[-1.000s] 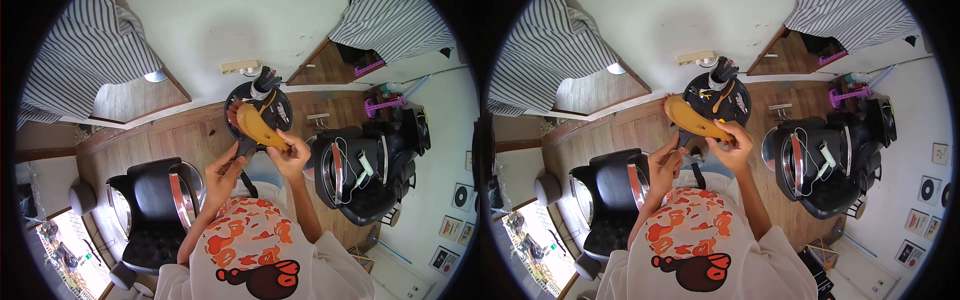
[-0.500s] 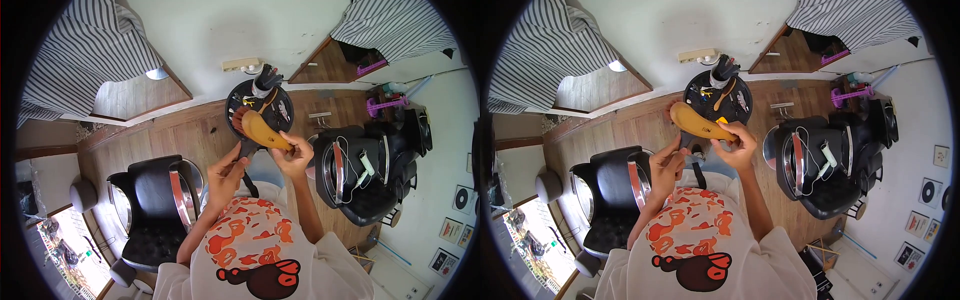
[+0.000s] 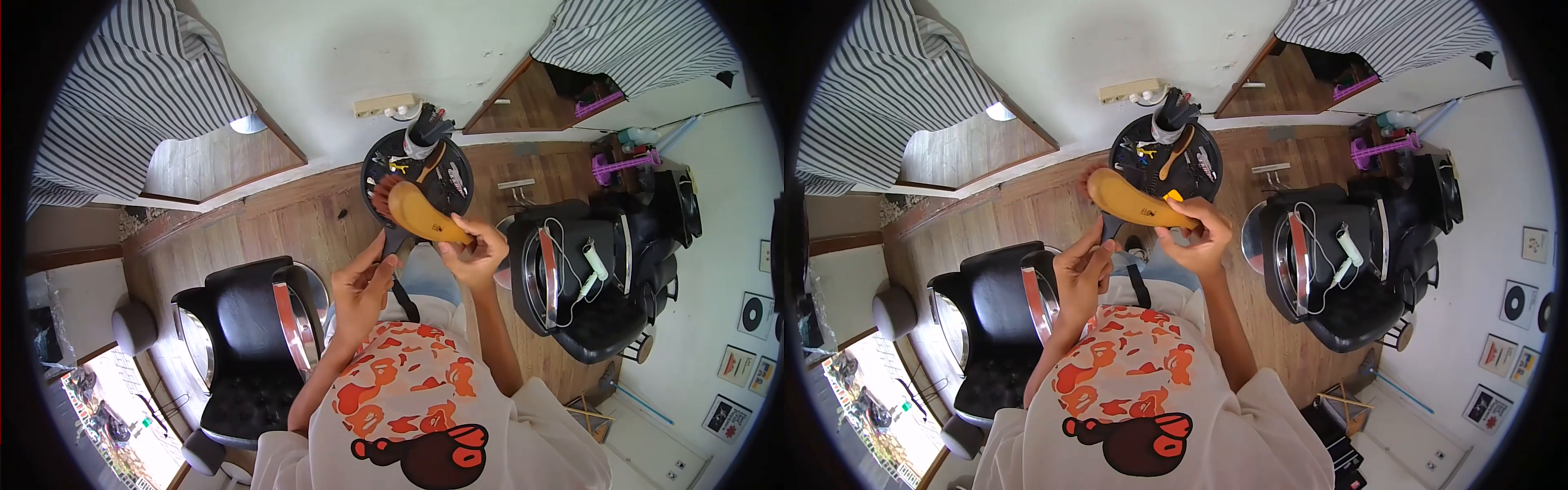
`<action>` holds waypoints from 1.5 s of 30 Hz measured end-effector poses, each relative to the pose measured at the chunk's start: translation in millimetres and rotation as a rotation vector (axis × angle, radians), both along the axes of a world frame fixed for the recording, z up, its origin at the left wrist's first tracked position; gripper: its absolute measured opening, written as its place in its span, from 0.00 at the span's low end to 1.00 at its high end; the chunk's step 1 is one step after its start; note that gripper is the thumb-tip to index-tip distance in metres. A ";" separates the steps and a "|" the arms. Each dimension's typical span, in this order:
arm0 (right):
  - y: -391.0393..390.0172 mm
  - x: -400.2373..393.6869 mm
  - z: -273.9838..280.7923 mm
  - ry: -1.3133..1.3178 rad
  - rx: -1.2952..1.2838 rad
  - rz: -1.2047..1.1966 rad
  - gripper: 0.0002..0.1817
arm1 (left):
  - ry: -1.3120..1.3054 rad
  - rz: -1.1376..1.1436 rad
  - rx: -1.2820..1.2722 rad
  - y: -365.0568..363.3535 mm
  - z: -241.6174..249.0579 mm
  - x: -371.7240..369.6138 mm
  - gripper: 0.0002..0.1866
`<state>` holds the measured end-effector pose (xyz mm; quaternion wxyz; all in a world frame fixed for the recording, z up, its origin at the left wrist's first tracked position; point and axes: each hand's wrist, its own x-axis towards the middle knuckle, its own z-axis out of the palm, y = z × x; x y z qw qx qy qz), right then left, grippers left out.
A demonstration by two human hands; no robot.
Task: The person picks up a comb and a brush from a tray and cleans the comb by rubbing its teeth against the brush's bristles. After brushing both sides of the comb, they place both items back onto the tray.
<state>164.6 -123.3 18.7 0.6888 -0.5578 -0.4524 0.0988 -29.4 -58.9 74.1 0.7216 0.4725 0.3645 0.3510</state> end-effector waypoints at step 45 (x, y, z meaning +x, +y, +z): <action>-42.6 41.7 30.0 -0.042 -0.443 0.079 0.22 | 0.170 0.029 0.359 17.0 -15.7 3.6 0.23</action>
